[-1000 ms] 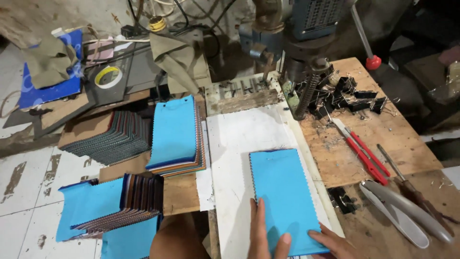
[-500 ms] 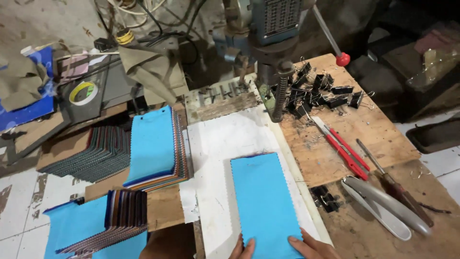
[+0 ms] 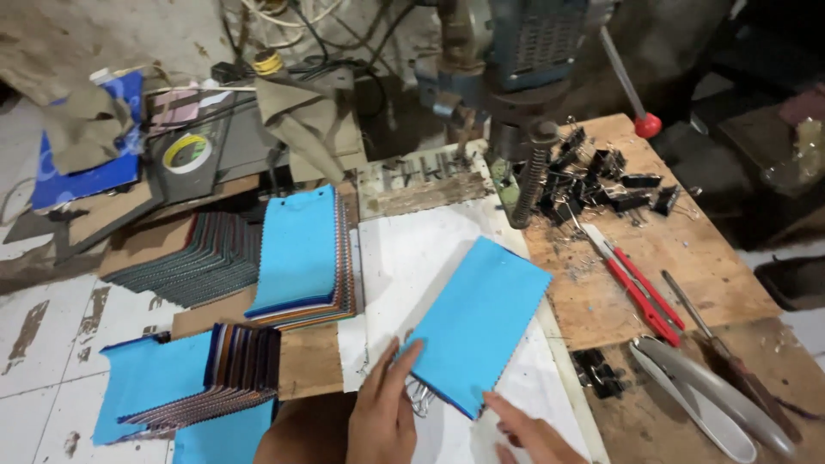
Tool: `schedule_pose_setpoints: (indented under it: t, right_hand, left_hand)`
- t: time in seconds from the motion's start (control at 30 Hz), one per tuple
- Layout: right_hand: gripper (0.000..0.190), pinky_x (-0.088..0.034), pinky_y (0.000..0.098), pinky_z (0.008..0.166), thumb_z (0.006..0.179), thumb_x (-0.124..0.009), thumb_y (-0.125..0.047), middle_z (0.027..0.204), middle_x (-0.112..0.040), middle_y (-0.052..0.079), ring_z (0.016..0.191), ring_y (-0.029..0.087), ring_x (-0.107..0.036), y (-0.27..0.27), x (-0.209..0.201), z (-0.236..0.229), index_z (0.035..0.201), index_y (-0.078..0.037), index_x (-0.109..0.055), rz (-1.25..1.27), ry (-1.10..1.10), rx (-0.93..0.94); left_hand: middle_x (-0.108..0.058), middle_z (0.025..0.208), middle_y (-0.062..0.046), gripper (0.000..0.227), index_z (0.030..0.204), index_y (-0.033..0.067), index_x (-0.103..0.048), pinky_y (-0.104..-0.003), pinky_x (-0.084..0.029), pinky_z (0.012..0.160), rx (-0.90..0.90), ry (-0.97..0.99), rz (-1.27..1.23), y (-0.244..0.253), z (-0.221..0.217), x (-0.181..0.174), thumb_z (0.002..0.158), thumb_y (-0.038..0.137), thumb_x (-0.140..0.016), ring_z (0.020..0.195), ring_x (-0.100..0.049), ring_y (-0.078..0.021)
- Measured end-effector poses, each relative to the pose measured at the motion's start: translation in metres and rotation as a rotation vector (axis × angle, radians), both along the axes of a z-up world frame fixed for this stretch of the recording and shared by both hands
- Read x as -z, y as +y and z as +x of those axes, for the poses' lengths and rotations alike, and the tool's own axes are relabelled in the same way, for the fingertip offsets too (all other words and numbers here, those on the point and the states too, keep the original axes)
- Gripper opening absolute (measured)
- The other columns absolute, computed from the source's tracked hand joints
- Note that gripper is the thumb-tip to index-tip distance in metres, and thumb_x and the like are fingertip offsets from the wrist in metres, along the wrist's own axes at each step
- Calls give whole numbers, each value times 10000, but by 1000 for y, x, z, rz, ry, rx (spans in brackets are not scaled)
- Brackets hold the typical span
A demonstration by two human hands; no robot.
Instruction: Preparing fabric samples by stapling them together and then using a drill press to create holes in the stacks.
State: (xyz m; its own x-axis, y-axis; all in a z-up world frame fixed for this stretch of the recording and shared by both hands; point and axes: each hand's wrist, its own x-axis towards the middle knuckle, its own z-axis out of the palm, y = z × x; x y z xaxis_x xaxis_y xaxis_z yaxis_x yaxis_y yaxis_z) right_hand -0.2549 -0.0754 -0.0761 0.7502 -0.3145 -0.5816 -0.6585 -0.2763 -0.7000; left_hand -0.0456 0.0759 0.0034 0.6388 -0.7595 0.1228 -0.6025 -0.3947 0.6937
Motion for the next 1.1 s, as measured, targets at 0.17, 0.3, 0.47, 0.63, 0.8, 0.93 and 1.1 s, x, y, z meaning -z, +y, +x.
schedule_pose_setpoints:
  t: [0.17,0.3,0.47,0.63,0.8,0.93,1.1]
  right_hand:
    - [374,-489,342,658,840,-645,-84,655,-672,77,563,191,-610,-44,-111,2,1139,-282,-749,-865,-431,528]
    - [492,-487,446,1084,918,-578,-111,1403,-669,6,1273,224,-617,-106,-152,28,1392,-238,-613,-682,-411,274]
    - [478,-572,436,1080,927,-606,-72,1555,-570,-14,1359,207,-643,-150,-130,43,1355,-283,-601,-223,-357,76]
    - [496,-610,396,901,896,-662,-43,1189,-668,-4,1047,183,-660,-140,-119,40,1334,-275,-636,-378,-337,148]
    - [531,-734,272,740,786,-826,-200,797,-831,-10,714,97,-832,-135,-100,32,1285,-269,-658,-542,-409,208]
    - [484,-696,273,678,790,-829,-249,834,-826,-22,733,82,-809,-131,-100,38,1245,-254,-665,-544,-425,244]
    - [503,-740,266,680,788,-823,-228,926,-838,28,827,126,-825,-149,-87,59,1262,-213,-655,-599,-440,301]
  left_hand:
    - [-637,1194,-49,609,1368,206,-687,-190,-543,845,-404,44,-291,5,-33,-5,847,-45,-495,1000,-728,-118]
    - [-756,1067,27,856,1424,385,-647,-203,-599,819,-208,443,63,41,-39,191,618,314,-928,853,-730,-101]
    - [-635,1302,76,657,1407,500,-642,-401,-507,774,-261,-307,64,3,-93,54,842,815,-521,991,-670,-169]
    - [-689,1174,-40,659,1371,449,-644,-406,-557,652,-349,-524,-67,-19,-76,57,904,834,-384,921,-688,-243]
    - [-597,1338,-11,703,1484,496,-506,-424,-566,851,-223,-243,55,-16,-27,42,841,508,-789,1139,-622,-237]
    - [-635,1342,-43,549,1452,370,-547,-485,-602,831,-148,-197,16,-32,12,5,929,302,-698,1128,-657,-285]
    - [-616,1400,-115,504,1452,197,-540,-473,-510,913,32,-136,-125,-60,46,-11,964,125,-644,1146,-626,-343]
